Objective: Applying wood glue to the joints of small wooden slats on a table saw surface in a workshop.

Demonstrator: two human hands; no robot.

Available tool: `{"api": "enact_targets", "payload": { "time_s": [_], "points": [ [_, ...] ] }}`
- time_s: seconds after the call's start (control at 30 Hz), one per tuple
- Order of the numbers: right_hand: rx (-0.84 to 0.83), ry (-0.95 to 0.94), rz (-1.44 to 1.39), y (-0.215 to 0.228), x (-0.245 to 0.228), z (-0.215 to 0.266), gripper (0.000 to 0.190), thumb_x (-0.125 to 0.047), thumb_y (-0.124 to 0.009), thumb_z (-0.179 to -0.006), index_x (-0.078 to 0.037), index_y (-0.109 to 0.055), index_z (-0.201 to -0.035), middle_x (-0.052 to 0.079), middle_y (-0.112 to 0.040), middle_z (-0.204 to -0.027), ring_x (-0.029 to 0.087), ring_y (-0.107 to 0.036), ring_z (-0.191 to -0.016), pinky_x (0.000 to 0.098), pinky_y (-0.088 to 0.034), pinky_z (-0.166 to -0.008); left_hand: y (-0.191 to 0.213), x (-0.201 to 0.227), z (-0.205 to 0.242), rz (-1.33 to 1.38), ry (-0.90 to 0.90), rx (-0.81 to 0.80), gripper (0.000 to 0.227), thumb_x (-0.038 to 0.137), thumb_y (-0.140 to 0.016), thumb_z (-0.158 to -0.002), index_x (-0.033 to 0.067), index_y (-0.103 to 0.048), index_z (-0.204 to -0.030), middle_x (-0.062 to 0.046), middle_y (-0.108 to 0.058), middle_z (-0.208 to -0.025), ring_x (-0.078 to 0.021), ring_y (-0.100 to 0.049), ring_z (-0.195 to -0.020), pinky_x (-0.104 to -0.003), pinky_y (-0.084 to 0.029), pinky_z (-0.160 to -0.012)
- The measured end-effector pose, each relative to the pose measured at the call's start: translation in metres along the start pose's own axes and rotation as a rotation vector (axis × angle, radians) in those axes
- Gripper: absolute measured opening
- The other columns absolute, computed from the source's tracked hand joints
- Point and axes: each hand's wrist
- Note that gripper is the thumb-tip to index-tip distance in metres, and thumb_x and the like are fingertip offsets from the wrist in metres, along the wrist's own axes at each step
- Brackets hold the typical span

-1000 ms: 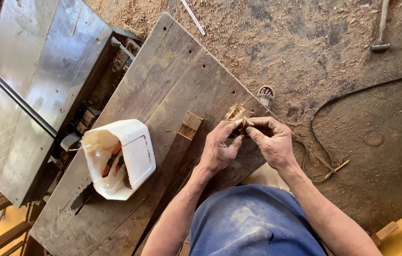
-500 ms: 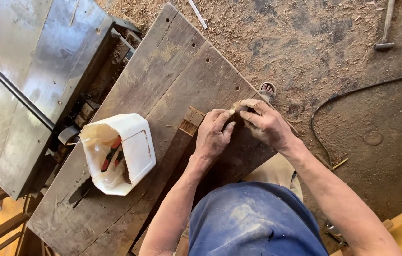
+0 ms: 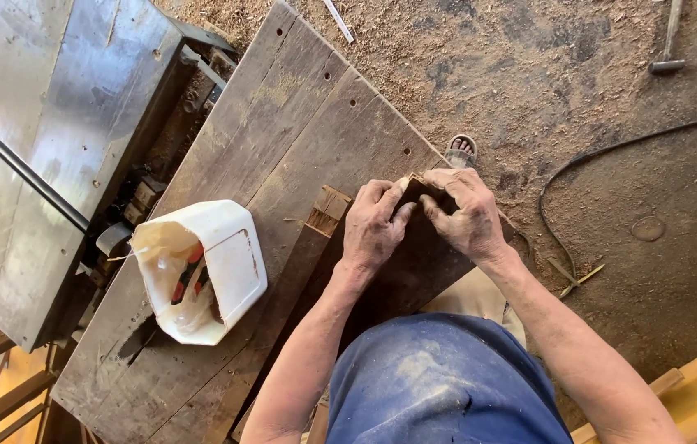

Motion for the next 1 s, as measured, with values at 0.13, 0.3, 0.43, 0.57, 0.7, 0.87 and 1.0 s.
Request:
{"api": "enact_targets", "payload": {
  "time_s": [0.13,0.3,0.43,0.57,0.7,0.87,1.0],
  "points": [
    [0.047,-0.071,-0.003,-0.002,-0.002,0.001,0.024,-0.011,-0.084,-0.082,-0.011,-0.079,-0.105,0.009,-0.077,-0.1,0.029,-0.073,-0.099,0.0399,-0.059,-0.088,-0.005,-0.004,0.001,0.031,0.051,-0.012,0.025,0.022,-0.076,-0.091,0.0119,-0.075,-0.114,-0.01,-0.065,-0.096,-0.0333,-0.07,-0.092,-0.043,-0.06,-0.08],
    [0.075,-0.098,0.036,-0.007,-0.003,-0.001,0.019,-0.015,-0.086,-0.083,-0.013,-0.079,-0.1,0.006,-0.078,-0.094,0.026,-0.073,-0.095,0.0374,-0.059,-0.087,-0.013,-0.007,0.001,0.043,0.087,-0.004,0.017,0.02,-0.071,-0.095,0.0103,-0.077,-0.108,-0.012,-0.064,-0.093,-0.0358,-0.07,-0.088,-0.044,-0.059,-0.077],
    [0.117,-0.094,0.047,-0.012,-0.004,0.0,0.017,-0.014,-0.087,-0.082,-0.014,-0.08,-0.097,0.006,-0.078,-0.091,0.027,-0.073,-0.09,0.0377,-0.059,-0.084,-0.005,0.004,-0.001,0.022,0.03,0.034,0.025,0.022,-0.07,-0.097,0.005,-0.072,-0.115,-0.014,-0.062,-0.098,-0.0356,-0.069,-0.093,-0.042,-0.059,-0.08],
    [0.142,-0.101,0.072,-0.014,-0.002,0.001,0.017,-0.016,-0.089,-0.081,-0.014,-0.08,-0.095,0.006,-0.078,-0.09,0.026,-0.073,-0.089,0.0364,-0.059,-0.084,-0.011,0.004,0.005,-0.182,-0.15,0.021,0.049,0.022,-0.083,-0.081,-0.0015,-0.069,-0.122,-0.017,-0.06,-0.106,-0.0352,-0.067,-0.101,-0.042,-0.059,-0.086],
    [0.148,-0.133,0.047,-0.014,-0.001,0.0,0.021,-0.014,-0.089,-0.077,-0.013,-0.079,-0.095,0.006,-0.078,-0.091,0.026,-0.073,-0.091,0.0373,-0.059,-0.084,-0.018,-0.001,0.006,-0.119,-0.132,0.039,0.041,0.017,-0.076,-0.088,-0.0017,-0.069,-0.124,-0.016,-0.061,-0.105,-0.0345,-0.066,-0.103,-0.04,-0.059,-0.088],
    [0.153,-0.128,0.042,-0.013,-0.01,-0.007,0.024,-0.013,-0.089,-0.075,-0.014,-0.079,-0.097,0.004,-0.078,-0.091,0.025,-0.073,-0.089,0.0351,-0.059,-0.082,-0.019,0.0,0.006,0.046,-0.018,0.069,0.042,0.011,-0.079,-0.081,0.0031,-0.073,-0.122,-0.014,-0.061,-0.103,-0.0333,-0.066,-0.1,-0.041,-0.059,-0.088],
    [0.152,-0.141,0.033,-0.011,-0.014,-0.008,0.024,-0.012,-0.088,-0.076,-0.014,-0.078,-0.098,0.004,-0.078,-0.092,0.024,-0.073,-0.09,0.0347,-0.059,-0.081,-0.023,-0.003,0.008,0.105,0.025,0.107,0.04,0.012,-0.08,-0.083,0.0071,-0.075,-0.122,-0.013,-0.063,-0.104,-0.0332,-0.067,-0.101,-0.041,-0.058,-0.09]
  ]
}}
Point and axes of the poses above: each hand's wrist, its own z-axis away from the middle knuckle, its own y-axis out of the back of the hand, x = y × z
